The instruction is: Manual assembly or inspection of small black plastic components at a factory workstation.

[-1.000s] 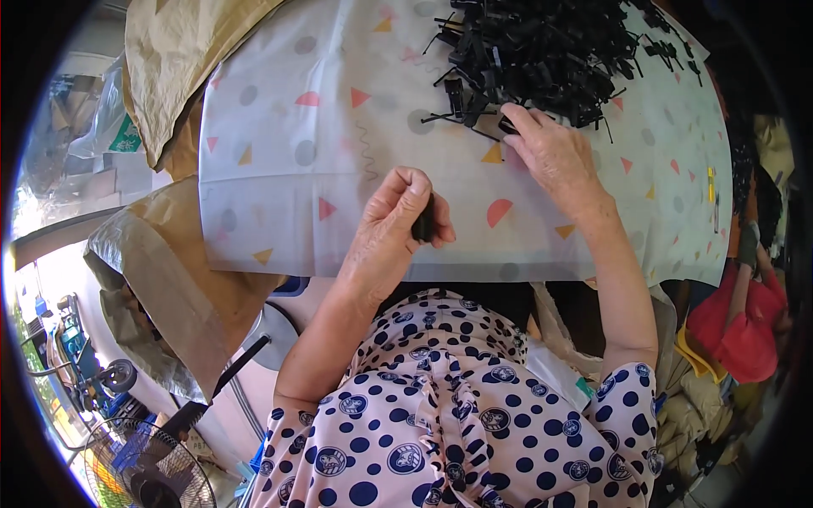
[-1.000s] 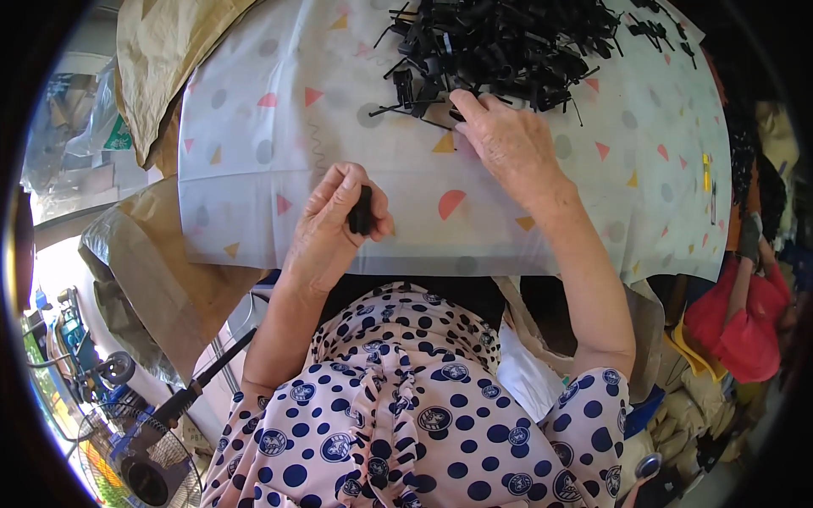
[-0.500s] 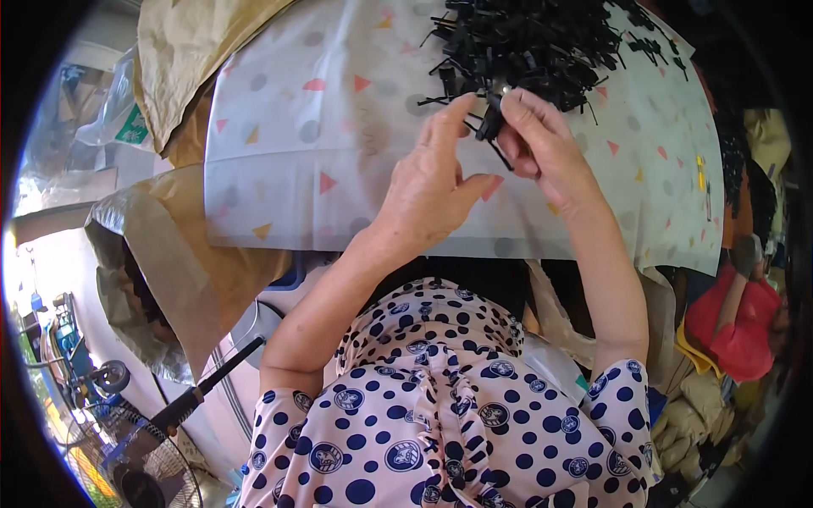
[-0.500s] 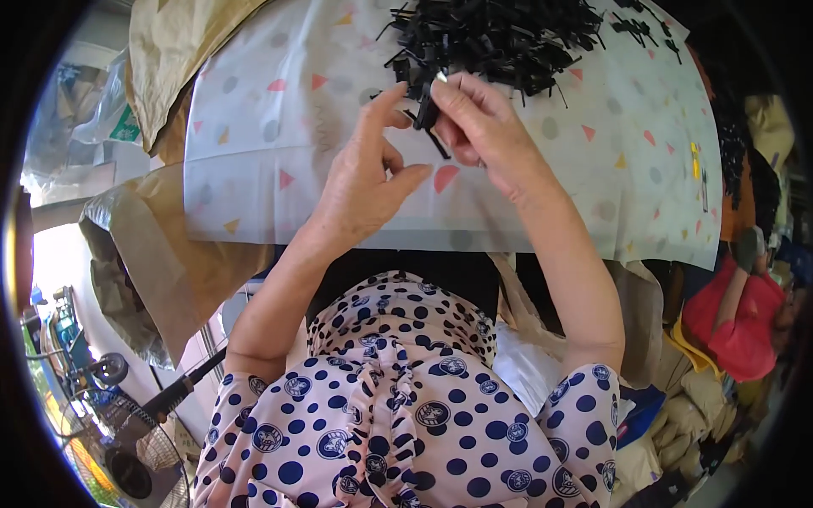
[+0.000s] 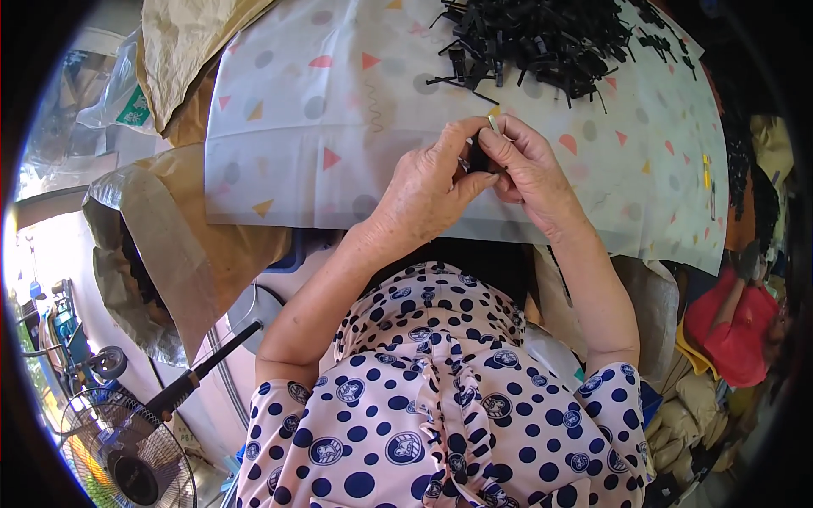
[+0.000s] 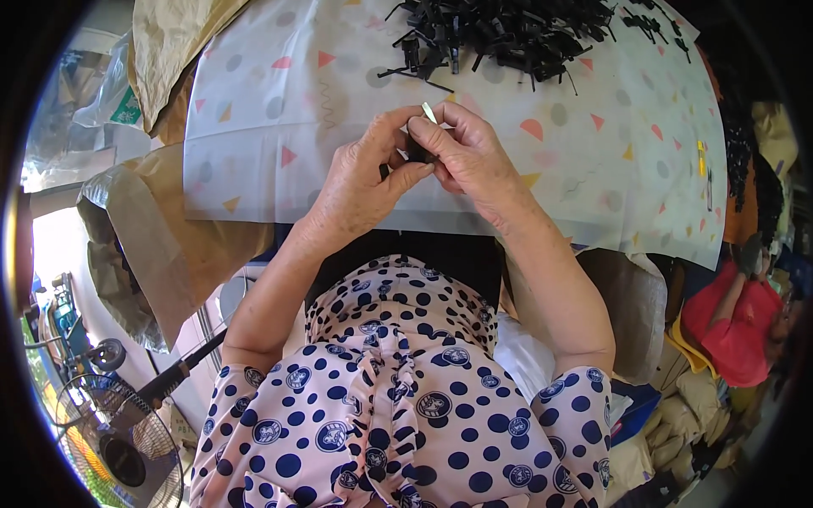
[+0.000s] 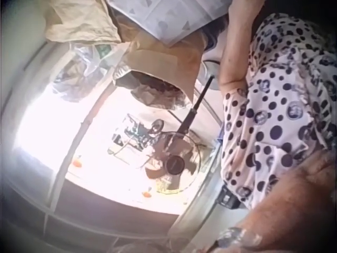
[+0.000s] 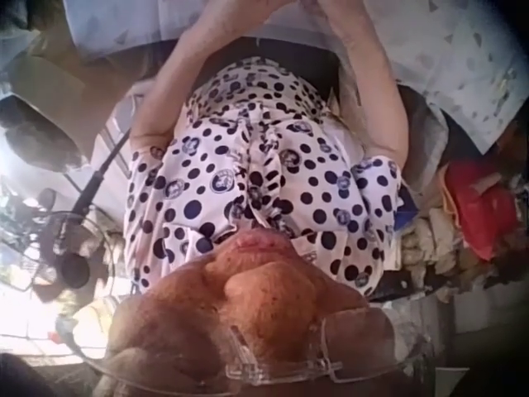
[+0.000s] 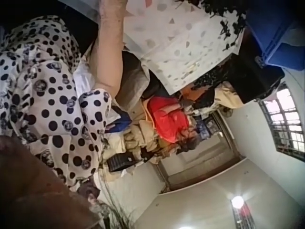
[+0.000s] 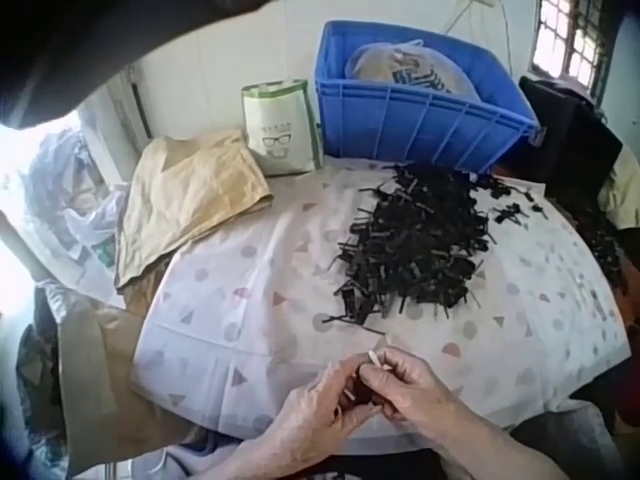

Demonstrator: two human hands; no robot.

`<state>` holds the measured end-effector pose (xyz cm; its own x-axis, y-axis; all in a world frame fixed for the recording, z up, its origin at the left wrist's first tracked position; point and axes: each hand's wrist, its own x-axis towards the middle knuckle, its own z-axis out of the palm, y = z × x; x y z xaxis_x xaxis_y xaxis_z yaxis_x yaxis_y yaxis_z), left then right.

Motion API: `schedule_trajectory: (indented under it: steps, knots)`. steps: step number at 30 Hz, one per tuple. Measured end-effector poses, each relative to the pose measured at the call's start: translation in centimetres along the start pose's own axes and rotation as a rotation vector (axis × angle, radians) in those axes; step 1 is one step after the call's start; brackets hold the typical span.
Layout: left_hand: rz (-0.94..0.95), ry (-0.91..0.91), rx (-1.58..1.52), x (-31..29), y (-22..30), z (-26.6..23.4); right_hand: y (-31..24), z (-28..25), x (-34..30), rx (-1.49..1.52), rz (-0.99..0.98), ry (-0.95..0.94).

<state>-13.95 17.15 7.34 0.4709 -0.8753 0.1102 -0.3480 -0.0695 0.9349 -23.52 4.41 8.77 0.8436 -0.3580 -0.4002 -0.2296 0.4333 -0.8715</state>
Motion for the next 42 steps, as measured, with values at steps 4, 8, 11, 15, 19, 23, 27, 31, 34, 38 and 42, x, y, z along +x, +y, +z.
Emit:
schedule_trajectory:
  steps: [4,8,11,15,19,23,27,31,34,38,42]
  knots:
    - [-0.034,0.011,0.024,-0.3,-0.4,0.2,0.8,-0.6,-0.1,0.028,0.002,-0.028]
    - [-0.156,0.026,-0.373,-0.2,-1.0,-0.4,0.8,-0.2,-0.5,-0.035,-0.047,-0.054]
    - [-0.245,0.002,-0.473,0.3,-0.7,-0.8,1.7,0.0,-0.1,-0.226,-0.170,-0.028]
    - [-0.222,0.012,-0.443,0.7,-1.3,-0.7,1.6,0.2,0.5,-0.462,-0.272,-0.043]
    - [-0.229,-0.003,-0.426,1.2,-1.8,-0.9,0.9,0.3,1.1,-0.472,-0.192,-0.055]
    - [-0.155,0.046,-0.160,1.1,-1.8,-0.7,1.3,0.5,1.1,-0.486,-0.172,-0.042]
    - [-0.116,0.122,0.037,1.3,-1.8,-0.3,2.1,0.8,1.6,-0.502,-0.221,0.007]
    - [-0.057,0.152,0.102,1.3,-2.1,0.0,2.9,0.6,1.8,-0.497,-0.208,0.046]
    - [-0.061,0.114,0.110,1.8,-2.4,-0.1,3.1,0.5,2.2,-0.524,-0.344,0.107]
    - [-0.153,0.214,-0.458,1.9,-0.3,-0.9,1.3,1.0,1.1,-0.299,-0.315,0.045]
    - [-0.244,0.150,-1.113,0.9,0.1,-2.6,1.3,1.0,0.4,-0.171,-0.278,0.009]
